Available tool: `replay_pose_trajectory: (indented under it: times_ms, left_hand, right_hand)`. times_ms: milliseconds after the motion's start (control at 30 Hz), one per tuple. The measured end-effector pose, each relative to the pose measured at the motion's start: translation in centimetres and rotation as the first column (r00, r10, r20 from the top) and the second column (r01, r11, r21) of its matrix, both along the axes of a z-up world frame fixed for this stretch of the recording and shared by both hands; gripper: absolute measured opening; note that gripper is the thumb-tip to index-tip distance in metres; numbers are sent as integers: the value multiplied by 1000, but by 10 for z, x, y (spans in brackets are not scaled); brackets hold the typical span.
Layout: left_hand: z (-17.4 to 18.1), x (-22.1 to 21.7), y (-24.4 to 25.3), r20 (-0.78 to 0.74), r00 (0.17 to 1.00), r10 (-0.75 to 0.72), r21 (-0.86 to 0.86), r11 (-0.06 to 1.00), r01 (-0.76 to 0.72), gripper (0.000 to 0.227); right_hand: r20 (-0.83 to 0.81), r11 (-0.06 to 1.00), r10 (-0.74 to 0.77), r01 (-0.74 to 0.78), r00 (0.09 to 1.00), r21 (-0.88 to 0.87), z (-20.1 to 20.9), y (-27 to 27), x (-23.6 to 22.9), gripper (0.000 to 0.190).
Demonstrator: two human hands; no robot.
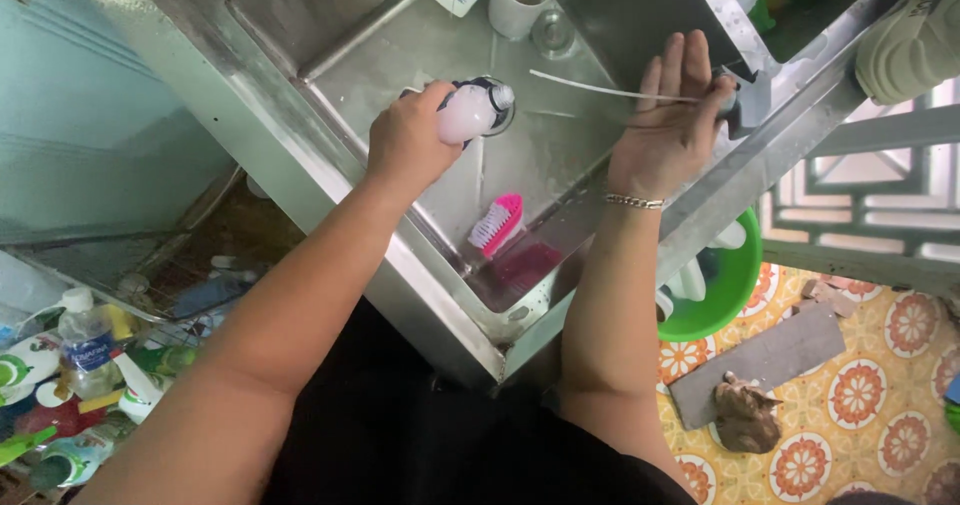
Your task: Scrubbing a stainless steel sink with a brush and cleaning a spray bottle.
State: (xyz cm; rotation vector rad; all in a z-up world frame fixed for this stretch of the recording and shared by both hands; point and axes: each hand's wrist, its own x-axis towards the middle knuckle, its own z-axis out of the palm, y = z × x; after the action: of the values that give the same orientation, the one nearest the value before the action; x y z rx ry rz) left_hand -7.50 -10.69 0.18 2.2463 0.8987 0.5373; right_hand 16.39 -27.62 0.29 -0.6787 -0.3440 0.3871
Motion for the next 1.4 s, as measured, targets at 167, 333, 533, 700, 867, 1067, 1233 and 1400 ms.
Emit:
replay_pose_trajectory:
  times_ms: [167,333,533,700,867,1067,1233,1400]
  left_hand:
    - [2,3,3,-79,997,-6,-37,999,4,54]
    - [2,6,2,-76,997,15,-22,1000,-17,51]
    - [12,5,0,10,996,-84,-22,996,84,54]
    - [29,7,-8,104,986,-130,-98,985,140,54]
    - [34,6,-6,240,952,-188,-196,951,238,51]
    - [26,4,0,335,885,-324,-337,836,433,52]
    - [21,5,3,344,836,-427,-495,674,548,52]
    - [33,5,1,277,859,-431,-547,664,510,57]
  right_hand:
    - [20,992,81,-83,997,100,1,0,-1,21]
    - [31,992,117,-118,993,34,0,9,-6,23]
    - [77,958,285,-284,955,-24,20,31,-40,27]
    - [98,855,514,-500,852,-138,12,45,-58,35]
    - [158,745,552,-398,819,-536,-9,47,-54,27]
    - [242,712,689,-575,683,-403,21,39,-46,26]
    - [138,664,726,-635,674,-395,20,28,-39,31]
    - [172,615,783,-706,597,-351,41,34,-49,33]
